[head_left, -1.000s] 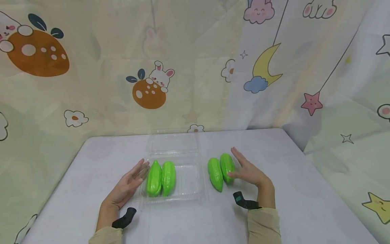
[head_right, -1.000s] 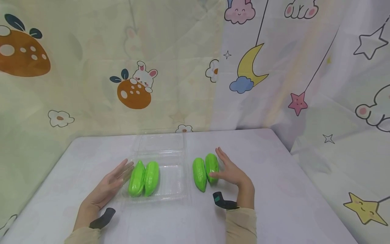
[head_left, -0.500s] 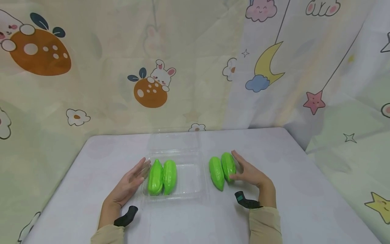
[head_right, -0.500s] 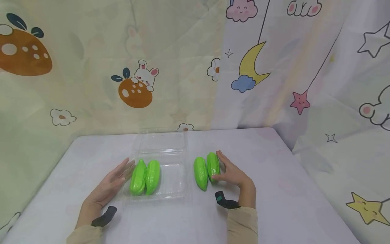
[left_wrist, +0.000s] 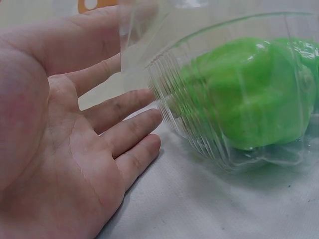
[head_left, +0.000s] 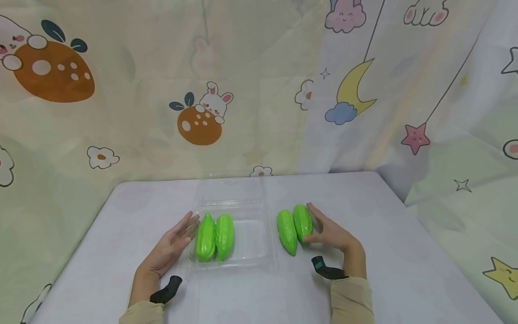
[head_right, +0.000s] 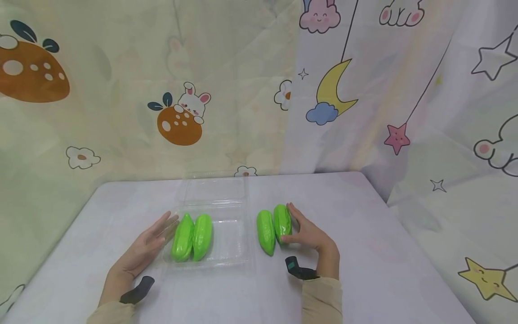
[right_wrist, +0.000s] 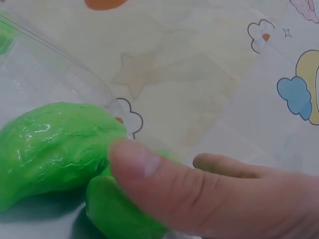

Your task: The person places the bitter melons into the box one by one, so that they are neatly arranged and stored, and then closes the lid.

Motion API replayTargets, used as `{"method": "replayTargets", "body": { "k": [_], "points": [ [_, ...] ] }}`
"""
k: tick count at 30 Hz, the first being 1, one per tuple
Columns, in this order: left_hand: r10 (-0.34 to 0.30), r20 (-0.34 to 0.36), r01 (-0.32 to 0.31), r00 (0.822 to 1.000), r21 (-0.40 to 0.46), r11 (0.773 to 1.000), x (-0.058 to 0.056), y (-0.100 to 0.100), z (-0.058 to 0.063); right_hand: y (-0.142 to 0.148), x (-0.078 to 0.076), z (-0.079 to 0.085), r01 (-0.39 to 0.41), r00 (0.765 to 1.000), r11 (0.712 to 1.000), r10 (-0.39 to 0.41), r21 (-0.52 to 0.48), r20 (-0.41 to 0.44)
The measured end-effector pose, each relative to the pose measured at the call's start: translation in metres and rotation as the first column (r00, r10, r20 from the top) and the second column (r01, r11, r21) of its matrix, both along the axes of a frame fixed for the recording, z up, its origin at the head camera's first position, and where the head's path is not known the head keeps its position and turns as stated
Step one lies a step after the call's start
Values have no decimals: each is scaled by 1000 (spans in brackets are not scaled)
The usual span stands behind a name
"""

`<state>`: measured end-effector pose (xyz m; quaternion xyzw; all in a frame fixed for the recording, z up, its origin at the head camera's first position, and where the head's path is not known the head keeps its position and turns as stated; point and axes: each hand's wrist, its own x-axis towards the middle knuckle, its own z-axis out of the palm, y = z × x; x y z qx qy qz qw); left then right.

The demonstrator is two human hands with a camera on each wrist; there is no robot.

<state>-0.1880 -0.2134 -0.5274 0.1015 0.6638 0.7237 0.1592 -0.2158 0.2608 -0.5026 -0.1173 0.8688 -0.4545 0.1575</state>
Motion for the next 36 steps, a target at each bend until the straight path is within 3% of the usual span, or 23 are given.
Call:
{"method": "replayTargets", "body": {
  "k": [36],
  "points": [
    [-45, -49, 45, 998, -1, 999, 0, -1, 1, -2, 0, 2, 10, 999, 999, -12, 52, 31]
  ]
}}
